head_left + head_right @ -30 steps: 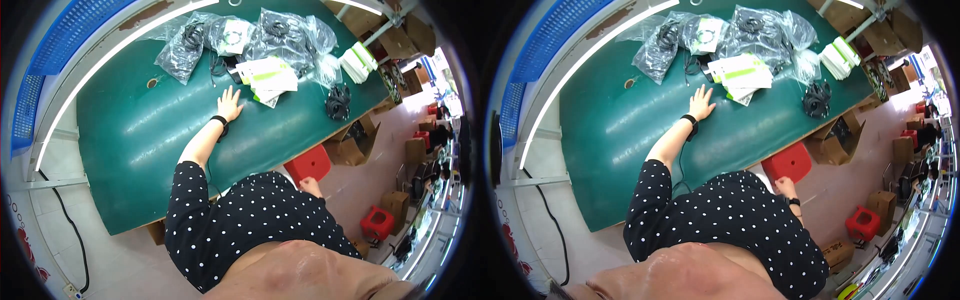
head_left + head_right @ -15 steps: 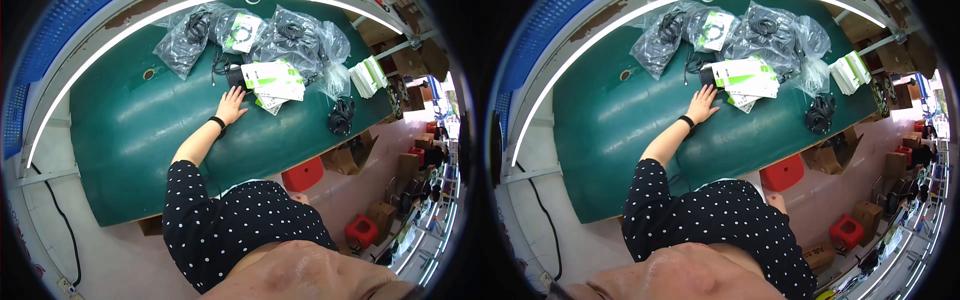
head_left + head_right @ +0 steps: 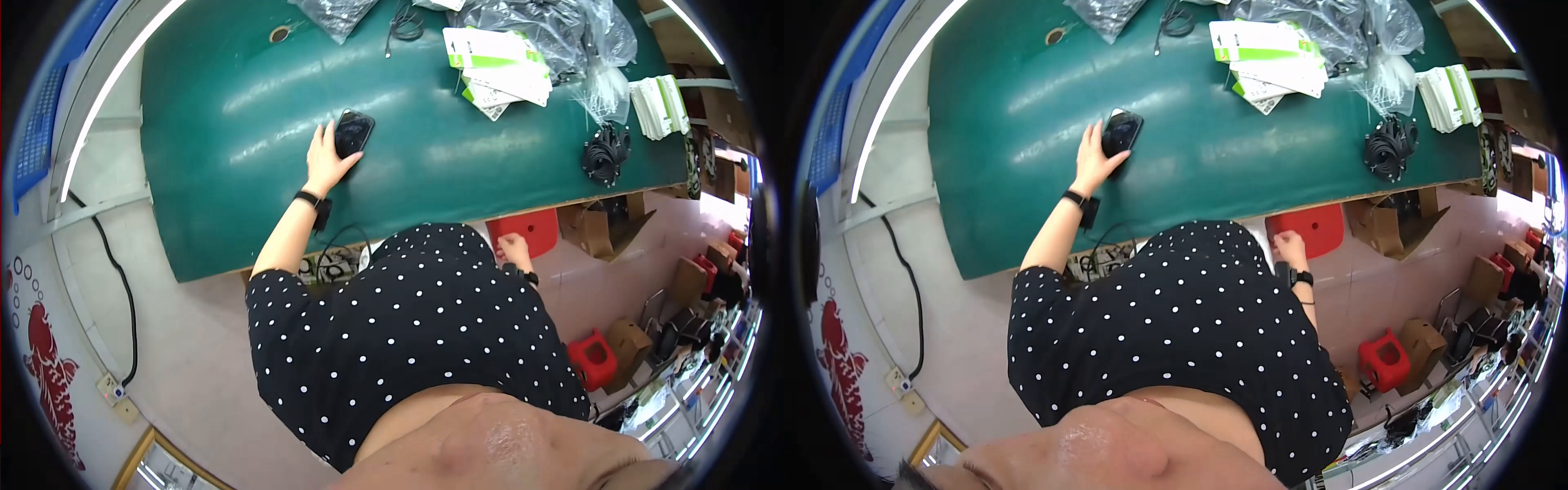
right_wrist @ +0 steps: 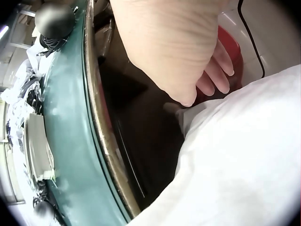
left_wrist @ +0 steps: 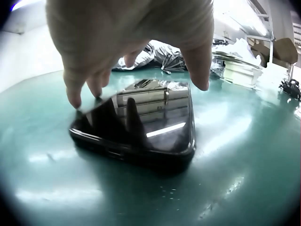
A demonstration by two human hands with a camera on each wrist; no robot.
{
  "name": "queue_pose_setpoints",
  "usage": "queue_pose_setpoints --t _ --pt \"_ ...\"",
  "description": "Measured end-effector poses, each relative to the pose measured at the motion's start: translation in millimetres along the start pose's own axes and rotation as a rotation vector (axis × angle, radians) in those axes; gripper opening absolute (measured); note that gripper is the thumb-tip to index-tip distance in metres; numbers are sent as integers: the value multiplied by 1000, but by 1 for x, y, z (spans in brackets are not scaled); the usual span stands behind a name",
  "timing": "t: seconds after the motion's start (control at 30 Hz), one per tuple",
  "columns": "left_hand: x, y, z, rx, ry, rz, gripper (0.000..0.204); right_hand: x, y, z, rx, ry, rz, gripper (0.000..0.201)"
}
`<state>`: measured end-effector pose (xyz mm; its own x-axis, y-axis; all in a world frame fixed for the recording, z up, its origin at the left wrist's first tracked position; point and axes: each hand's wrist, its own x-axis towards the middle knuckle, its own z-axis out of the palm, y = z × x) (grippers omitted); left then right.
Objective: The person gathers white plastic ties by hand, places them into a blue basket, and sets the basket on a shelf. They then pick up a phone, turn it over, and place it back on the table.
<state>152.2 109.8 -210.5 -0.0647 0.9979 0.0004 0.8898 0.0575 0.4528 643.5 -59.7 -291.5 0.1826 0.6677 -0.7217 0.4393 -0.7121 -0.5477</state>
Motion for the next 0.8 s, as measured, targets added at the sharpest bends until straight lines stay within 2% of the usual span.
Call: queue_pose_setpoints --t 0.07,0.17,0.3,0.43,0.6,0.8 --pt "8 5 18 29 -14 -55 82 -2 -15 -2 -11 -1 33 24" --pt "11 14 39 169 210 119 80 -4 -24 -2 18 17 -31 25" --pt "-1 15 48 190 271 75 77 -13 -18 3 46 34 5 25" --pt "-7 6 47 171 268 131 76 -9 20 13 -17 -12 33 25" --pt "-5 5 46 82 289 129 76 -20 16 20 -107 -15 33 24" --pt "-2 4 43 72 293 88 79 -23 11 20 -20 -5 82 25"
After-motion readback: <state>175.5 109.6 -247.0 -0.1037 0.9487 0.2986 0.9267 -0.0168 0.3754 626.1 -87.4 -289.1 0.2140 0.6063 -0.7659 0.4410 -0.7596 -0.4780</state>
